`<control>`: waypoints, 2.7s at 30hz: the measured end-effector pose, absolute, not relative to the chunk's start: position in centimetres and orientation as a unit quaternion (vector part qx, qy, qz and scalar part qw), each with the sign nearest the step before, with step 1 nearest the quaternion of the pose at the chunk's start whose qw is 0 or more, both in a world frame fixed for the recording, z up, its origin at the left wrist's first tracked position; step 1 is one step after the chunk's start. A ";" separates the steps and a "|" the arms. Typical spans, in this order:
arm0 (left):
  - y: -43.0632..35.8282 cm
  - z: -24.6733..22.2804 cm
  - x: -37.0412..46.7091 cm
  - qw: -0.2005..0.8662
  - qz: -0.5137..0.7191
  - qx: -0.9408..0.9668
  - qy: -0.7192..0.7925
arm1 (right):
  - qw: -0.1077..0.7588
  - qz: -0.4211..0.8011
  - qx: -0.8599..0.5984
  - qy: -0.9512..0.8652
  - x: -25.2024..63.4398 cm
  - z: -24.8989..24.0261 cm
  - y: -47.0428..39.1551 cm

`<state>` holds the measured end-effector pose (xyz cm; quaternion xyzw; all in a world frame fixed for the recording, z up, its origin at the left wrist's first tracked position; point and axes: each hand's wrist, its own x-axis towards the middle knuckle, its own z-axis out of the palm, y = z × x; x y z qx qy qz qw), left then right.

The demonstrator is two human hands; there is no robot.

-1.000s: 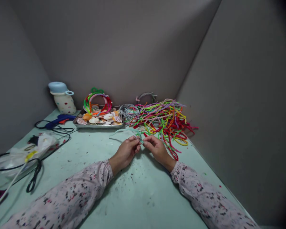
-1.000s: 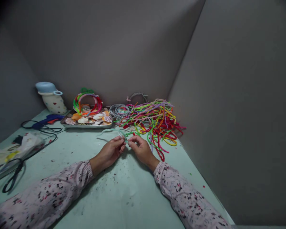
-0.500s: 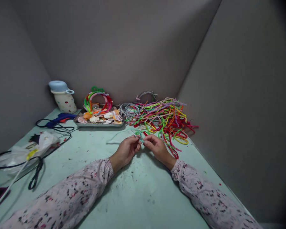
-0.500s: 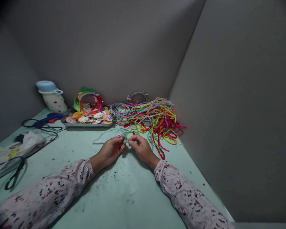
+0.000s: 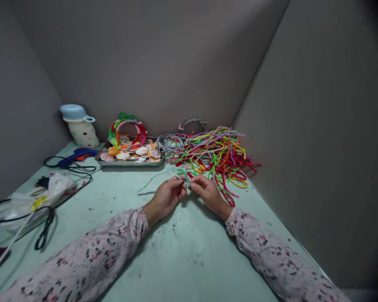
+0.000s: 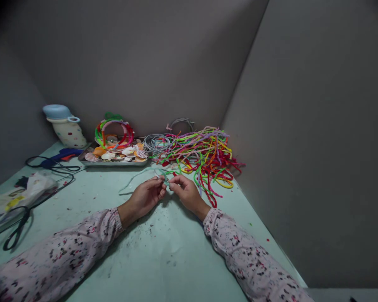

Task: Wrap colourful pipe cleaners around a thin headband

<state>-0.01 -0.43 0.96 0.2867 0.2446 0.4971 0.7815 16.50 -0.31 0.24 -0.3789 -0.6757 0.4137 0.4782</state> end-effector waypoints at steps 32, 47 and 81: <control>-0.5 0.9 -0.1 0.788 0.476 0.311 0.237 | 0.507 0.296 -0.406 -0.701 16.2 0.2 -0.6; -0.1 0.5 -0.1 0.767 0.492 0.317 0.263 | 0.486 0.281 -0.402 -0.723 16.1 0.2 -0.7; -0.2 0.9 0.1 0.804 0.487 0.262 0.221 | 0.484 0.200 -0.397 -0.753 16.1 0.2 -0.6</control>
